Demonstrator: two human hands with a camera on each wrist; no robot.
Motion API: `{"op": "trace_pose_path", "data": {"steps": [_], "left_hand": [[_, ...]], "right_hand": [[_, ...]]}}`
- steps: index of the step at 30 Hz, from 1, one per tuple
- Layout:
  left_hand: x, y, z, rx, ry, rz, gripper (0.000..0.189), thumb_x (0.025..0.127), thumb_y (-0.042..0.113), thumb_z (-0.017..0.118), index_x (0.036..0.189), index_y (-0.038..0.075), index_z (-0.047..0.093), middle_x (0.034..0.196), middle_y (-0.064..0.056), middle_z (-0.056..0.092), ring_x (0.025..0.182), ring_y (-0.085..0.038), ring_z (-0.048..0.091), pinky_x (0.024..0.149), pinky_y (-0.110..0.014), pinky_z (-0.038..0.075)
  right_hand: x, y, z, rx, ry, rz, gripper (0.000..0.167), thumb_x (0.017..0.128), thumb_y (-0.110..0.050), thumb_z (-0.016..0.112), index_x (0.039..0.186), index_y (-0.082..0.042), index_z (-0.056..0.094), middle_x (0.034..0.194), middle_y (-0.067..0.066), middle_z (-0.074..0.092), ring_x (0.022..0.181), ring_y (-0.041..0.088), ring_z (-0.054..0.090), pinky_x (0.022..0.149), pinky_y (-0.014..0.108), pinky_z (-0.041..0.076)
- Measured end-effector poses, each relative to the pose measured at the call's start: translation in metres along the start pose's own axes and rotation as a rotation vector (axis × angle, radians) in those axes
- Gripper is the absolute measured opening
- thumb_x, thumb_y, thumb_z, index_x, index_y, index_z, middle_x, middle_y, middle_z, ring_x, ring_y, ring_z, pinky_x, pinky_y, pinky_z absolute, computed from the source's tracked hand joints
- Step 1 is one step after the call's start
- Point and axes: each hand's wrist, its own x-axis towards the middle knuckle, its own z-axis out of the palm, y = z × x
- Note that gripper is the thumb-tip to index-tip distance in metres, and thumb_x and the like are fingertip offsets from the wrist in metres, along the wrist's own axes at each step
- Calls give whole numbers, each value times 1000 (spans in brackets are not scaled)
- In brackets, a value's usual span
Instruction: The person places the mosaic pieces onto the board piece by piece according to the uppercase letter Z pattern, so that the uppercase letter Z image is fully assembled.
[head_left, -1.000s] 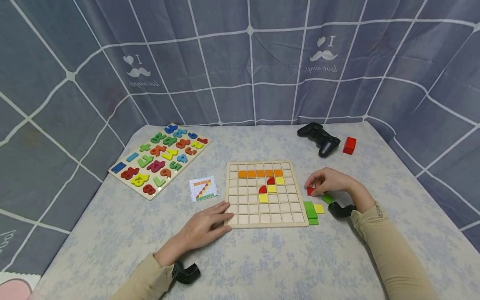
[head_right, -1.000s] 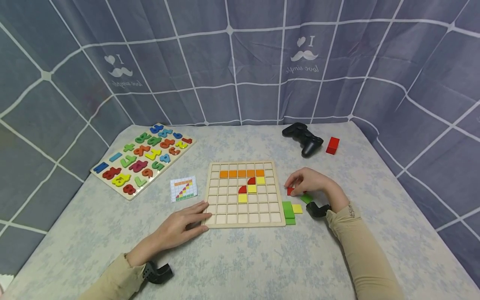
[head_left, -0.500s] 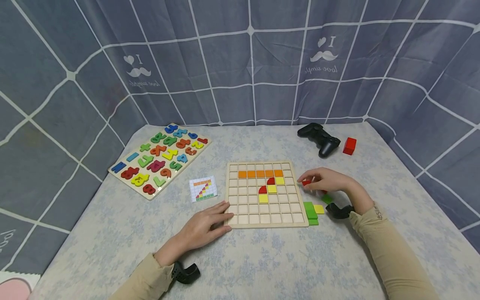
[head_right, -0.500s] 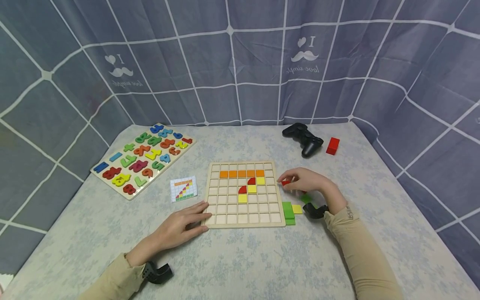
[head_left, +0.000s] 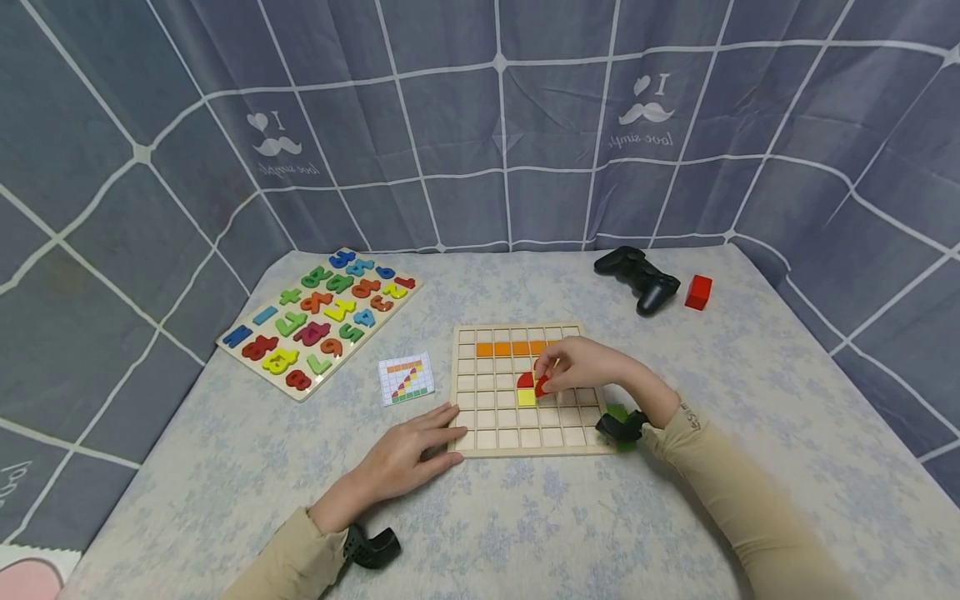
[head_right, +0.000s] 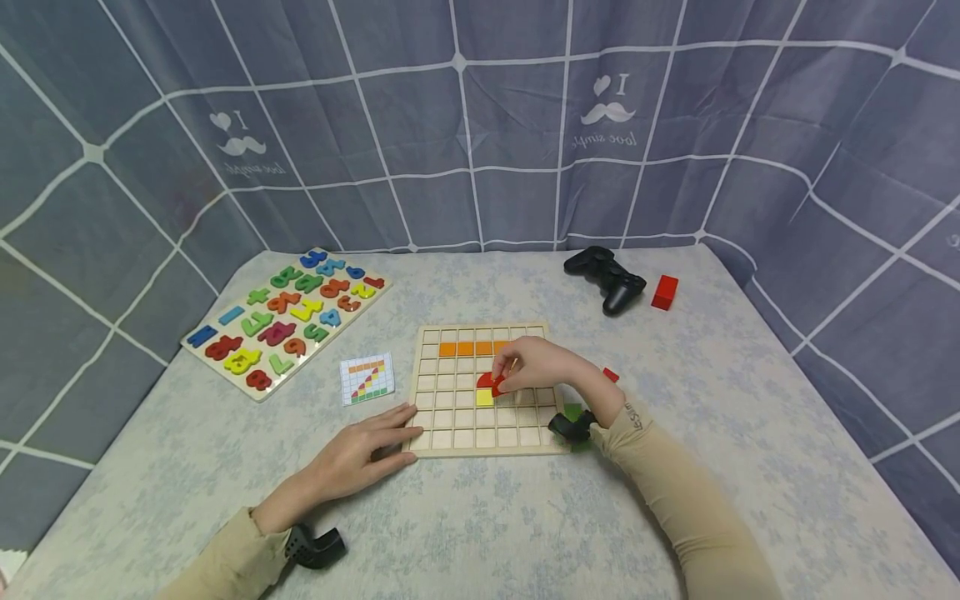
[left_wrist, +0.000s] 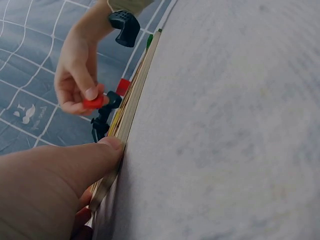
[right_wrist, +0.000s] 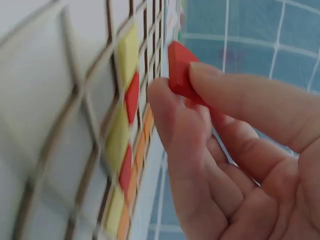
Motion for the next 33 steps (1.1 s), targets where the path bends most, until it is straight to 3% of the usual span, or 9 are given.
{"op": "trace_pose_path", "data": {"steps": [3, 9, 16, 21, 24, 28, 33], "left_hand": [[0, 0, 0, -5, -2, -4, 41, 92, 34, 61, 126, 10, 62, 140, -13, 45, 132, -25, 38, 103, -41, 39], [1, 1, 1, -5, -4, -7, 41, 93, 34, 60, 126, 10, 62, 140, -13, 46, 132, -25, 39, 102, -42, 40], [1, 1, 0, -6, -8, -13, 41, 92, 33, 61, 125, 10, 62, 141, -12, 45, 132, -24, 38, 102, -42, 40], [1, 1, -1, -6, -1, -11, 41, 92, 34, 62, 125, 10, 63, 140, -12, 45, 132, -24, 38, 103, -41, 39], [1, 1, -1, -6, 0, -9, 41, 92, 34, 62, 125, 10, 63, 140, -12, 45, 132, -24, 38, 103, -41, 39], [1, 0, -1, -8, 2, -9, 41, 92, 34, 62, 125, 10, 63, 140, -12, 46, 132, -24, 38, 103, -41, 39], [1, 0, -1, -10, 5, -6, 41, 92, 34, 62, 125, 10, 63, 140, -12, 46, 132, -24, 38, 103, -41, 39]], "right_hand": [[14, -10, 10, 21, -3, -3, 9, 84, -10, 70, 92, -6, 68, 81, 1, 67, 72, 20, 66, 70, 30, 53], [31, -18, 25, -112, 35, 42, 5, 85, -15, 70, 89, -12, 71, 79, -6, 66, 76, 9, 62, 72, 26, 52], [36, -24, 35, -263, 47, 87, 6, 87, -16, 69, 83, -16, 73, 77, -9, 65, 70, 6, 58, 64, 25, 49], [32, -28, 33, -337, 96, 115, 7, 82, -18, 74, 89, -18, 74, 90, -7, 63, 75, 9, 57, 66, 27, 49], [25, -24, 24, -302, 132, 123, 16, 80, -22, 76, 95, -16, 73, 89, -4, 60, 76, 11, 55, 67, 28, 47], [9, -14, 4, -157, 141, 97, 21, 82, -20, 73, 99, -8, 70, 82, -1, 59, 73, 16, 58, 66, 30, 48], [-16, -3, -19, -47, 136, 89, 29, 85, -19, 70, 107, 0, 67, 88, 3, 61, 79, 19, 60, 69, 32, 50]]}}
